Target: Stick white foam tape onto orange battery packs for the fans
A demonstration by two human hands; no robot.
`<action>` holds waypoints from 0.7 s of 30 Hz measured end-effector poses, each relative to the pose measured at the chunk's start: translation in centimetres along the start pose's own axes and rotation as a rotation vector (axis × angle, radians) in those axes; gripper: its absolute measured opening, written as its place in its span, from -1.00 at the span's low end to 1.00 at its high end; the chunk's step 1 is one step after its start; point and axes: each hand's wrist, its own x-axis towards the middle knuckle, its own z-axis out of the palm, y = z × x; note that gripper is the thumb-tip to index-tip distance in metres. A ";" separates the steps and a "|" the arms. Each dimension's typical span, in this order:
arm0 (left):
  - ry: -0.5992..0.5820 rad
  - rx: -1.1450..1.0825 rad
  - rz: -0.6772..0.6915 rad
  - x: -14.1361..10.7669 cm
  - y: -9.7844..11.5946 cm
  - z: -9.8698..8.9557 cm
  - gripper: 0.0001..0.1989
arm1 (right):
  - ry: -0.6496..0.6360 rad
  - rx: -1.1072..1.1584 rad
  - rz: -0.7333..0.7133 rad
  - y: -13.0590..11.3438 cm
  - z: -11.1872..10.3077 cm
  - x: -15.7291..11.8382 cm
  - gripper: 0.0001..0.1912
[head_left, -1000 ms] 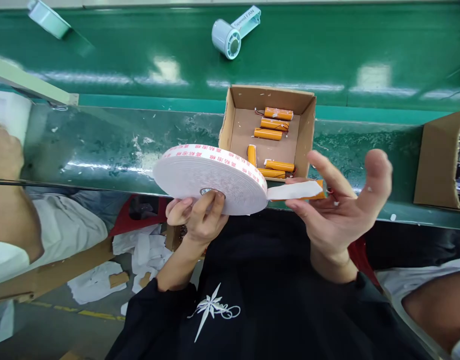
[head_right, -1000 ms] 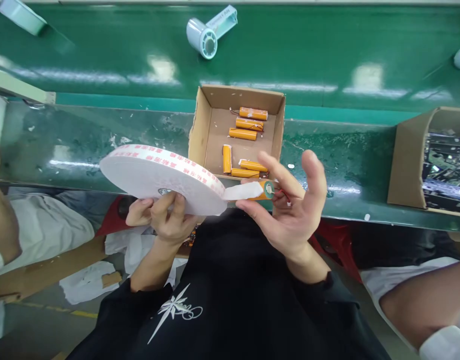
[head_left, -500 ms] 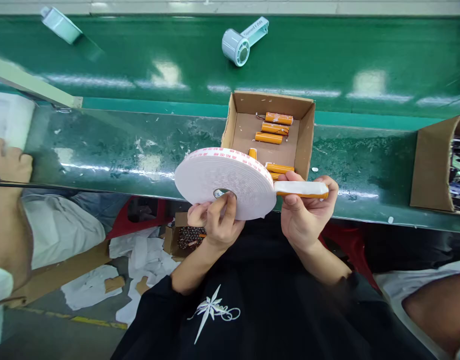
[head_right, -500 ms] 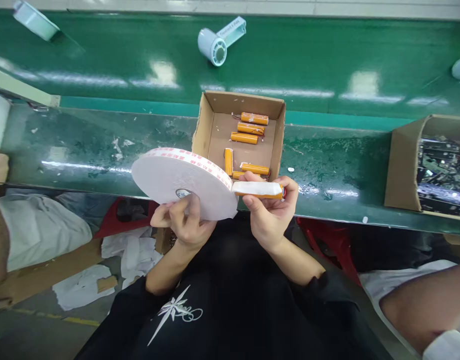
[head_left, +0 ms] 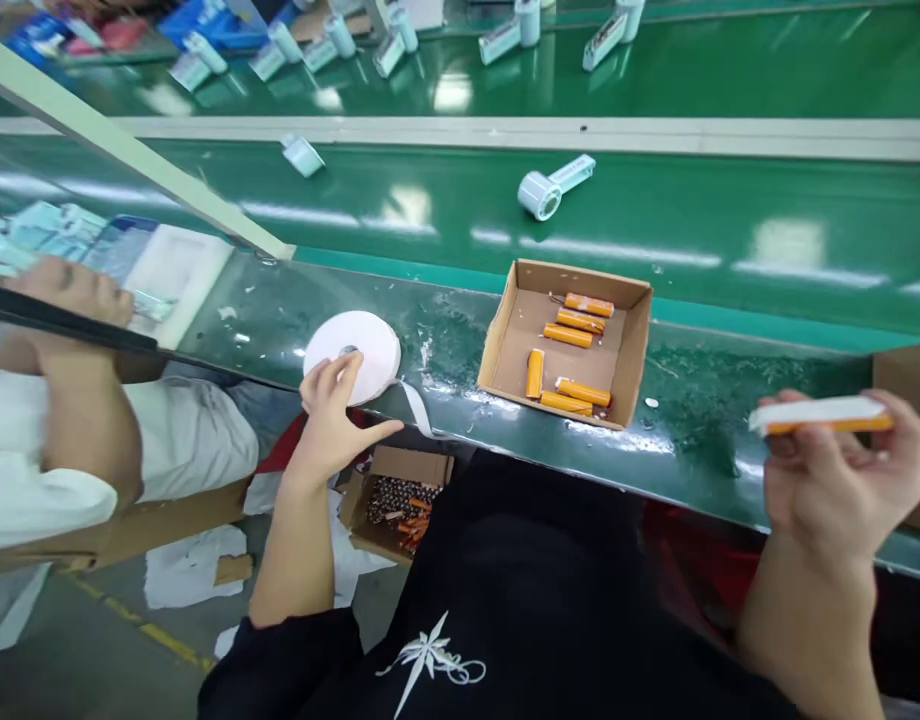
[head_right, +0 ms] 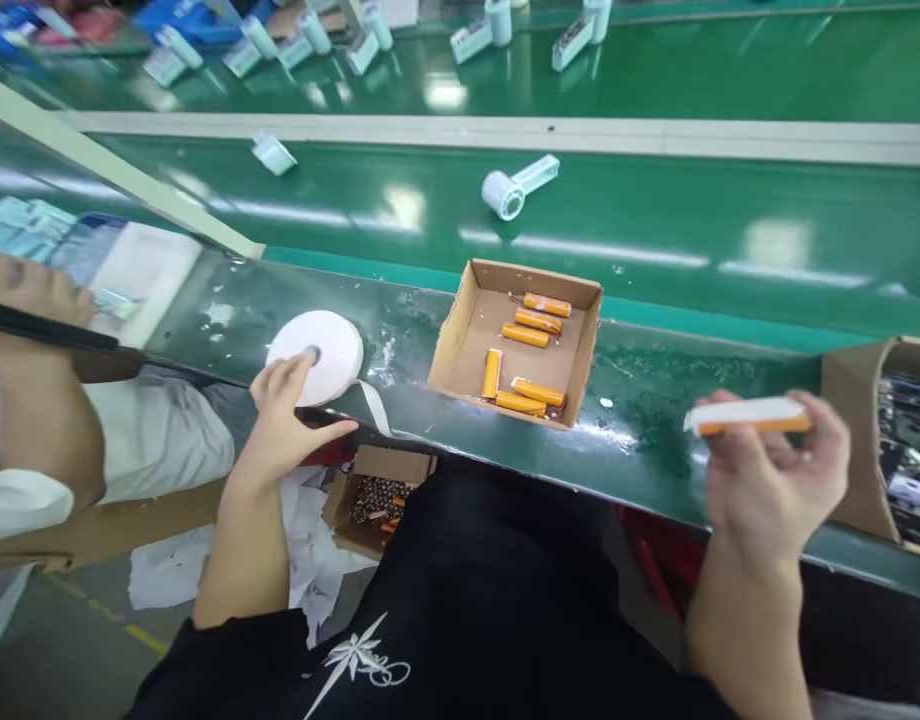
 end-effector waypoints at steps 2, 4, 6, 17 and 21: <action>0.109 -0.114 0.156 1.9 2.1 -0.1 -0.31 | 0.017 0.001 0.070 1.8 -1.5 -1.8 -0.36; 0.168 -0.213 0.303 5.7 5.1 0.8 -0.58 | 0.046 -0.008 0.128 3.1 -2.9 -2.9 -0.32; 0.112 -0.230 0.382 11.7 8.7 2.5 -0.65 | 0.065 0.034 0.146 3.7 -3.8 -3.1 -0.30; -0.136 0.189 0.279 33.9 25.6 10.9 -0.26 | -0.113 0.118 0.253 5.2 -3.9 -2.6 -0.28; -0.175 0.342 0.402 34.7 26.1 11.1 -0.38 | -0.192 0.148 0.261 5.2 -3.5 -2.6 -0.29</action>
